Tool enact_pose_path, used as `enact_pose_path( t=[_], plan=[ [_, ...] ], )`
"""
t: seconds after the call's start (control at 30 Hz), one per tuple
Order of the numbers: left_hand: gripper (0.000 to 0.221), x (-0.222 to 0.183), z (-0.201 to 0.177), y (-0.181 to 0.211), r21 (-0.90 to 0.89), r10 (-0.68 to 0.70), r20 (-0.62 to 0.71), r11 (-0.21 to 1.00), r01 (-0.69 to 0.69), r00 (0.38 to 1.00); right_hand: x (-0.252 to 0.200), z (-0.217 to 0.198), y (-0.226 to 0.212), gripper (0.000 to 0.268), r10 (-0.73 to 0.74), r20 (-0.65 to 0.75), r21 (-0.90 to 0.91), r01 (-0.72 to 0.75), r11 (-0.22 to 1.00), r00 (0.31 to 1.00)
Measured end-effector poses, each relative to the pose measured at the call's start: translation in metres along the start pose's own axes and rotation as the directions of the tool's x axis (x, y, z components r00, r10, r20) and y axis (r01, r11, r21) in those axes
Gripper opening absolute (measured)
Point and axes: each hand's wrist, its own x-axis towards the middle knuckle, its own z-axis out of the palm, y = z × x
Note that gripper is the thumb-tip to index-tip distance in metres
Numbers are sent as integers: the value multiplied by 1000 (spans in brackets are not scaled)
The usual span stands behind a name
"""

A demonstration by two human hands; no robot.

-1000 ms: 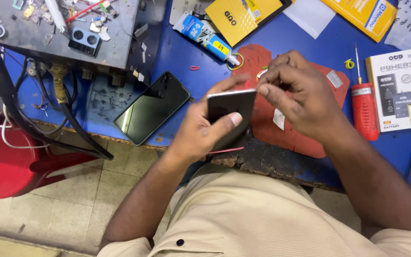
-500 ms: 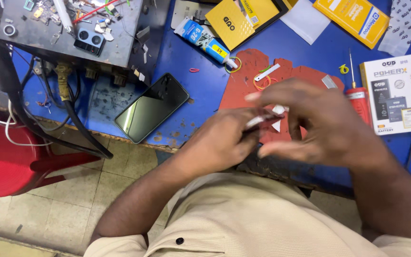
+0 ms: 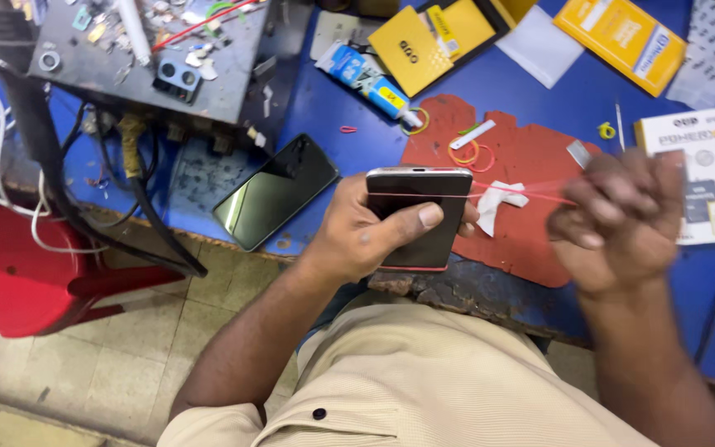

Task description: The person secures a smartphone with rubber bands, then removes the back cover and uses a screwdriver to detach internal components. The person handles the phone, rubber bands, and screwdriver throughout the process.

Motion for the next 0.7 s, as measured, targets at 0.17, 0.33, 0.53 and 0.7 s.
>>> enact_pose_path(
  t=[0.17, 0.33, 0.53, 0.7],
  plan=[
    [28, 9, 19, 10, 507, 258, 96, 819, -270, 961, 22, 39, -1, 32, 16, -27, -192, -21, 981, 999],
    [32, 11, 31, 21, 885, 97, 103, 444, -136, 990, 26, 63, 0, 50, -13, 149, -899, 141, 414, 989],
    [24, 4, 17, 21, 531, -75, -46, 843, 87, 996, 18, 27, -14, 34, -229, 60, -998, 55, -28, 972],
    [23, -4, 11, 20, 131, -91, -25, 987, 93, 996, 4, 12, -7, 26, -171, 213, 171, 136, 976, 962]
  ],
)
